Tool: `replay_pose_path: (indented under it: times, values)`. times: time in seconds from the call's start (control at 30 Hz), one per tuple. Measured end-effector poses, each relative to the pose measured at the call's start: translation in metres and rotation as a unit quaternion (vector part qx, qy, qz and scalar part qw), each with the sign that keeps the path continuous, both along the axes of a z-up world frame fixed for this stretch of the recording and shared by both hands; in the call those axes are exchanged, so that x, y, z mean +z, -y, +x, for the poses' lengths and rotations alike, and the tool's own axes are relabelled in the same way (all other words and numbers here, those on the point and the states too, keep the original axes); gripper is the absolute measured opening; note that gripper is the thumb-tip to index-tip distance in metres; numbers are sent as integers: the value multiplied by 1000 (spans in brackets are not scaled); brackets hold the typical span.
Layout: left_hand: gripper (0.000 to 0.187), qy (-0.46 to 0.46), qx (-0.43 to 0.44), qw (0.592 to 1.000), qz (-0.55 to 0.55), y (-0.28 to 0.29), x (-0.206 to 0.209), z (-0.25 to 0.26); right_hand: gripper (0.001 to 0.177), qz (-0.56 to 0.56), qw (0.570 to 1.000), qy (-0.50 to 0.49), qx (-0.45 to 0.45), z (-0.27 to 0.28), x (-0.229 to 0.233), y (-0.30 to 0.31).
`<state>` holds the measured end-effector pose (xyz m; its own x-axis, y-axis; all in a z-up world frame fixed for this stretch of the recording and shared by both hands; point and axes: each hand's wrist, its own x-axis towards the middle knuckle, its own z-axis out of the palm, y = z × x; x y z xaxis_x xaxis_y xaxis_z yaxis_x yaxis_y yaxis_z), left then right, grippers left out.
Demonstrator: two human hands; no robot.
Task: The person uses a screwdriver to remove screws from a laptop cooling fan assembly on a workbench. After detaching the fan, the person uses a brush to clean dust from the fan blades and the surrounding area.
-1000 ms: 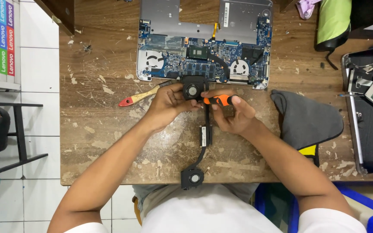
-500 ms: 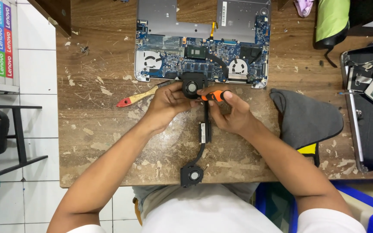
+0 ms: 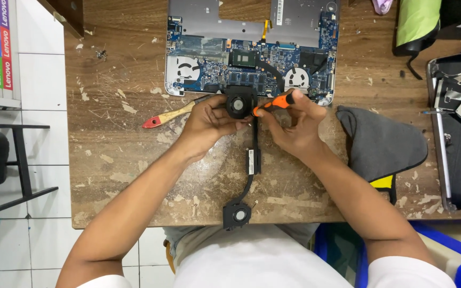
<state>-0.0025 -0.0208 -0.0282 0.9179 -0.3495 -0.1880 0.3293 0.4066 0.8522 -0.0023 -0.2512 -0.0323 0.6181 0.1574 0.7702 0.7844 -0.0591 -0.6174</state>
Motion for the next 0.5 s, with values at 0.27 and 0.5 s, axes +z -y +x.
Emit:
replay_pose_path:
  times: [0.27,0.5]
  values:
    - [58,-1,-4,1000,-9,-1,-5,3,93,-17,999,-3,37,3,30,-7]
    - [59,-2,0,1000,-4,-2,-6,1,94,-18,999,49,0,4,-1,6]
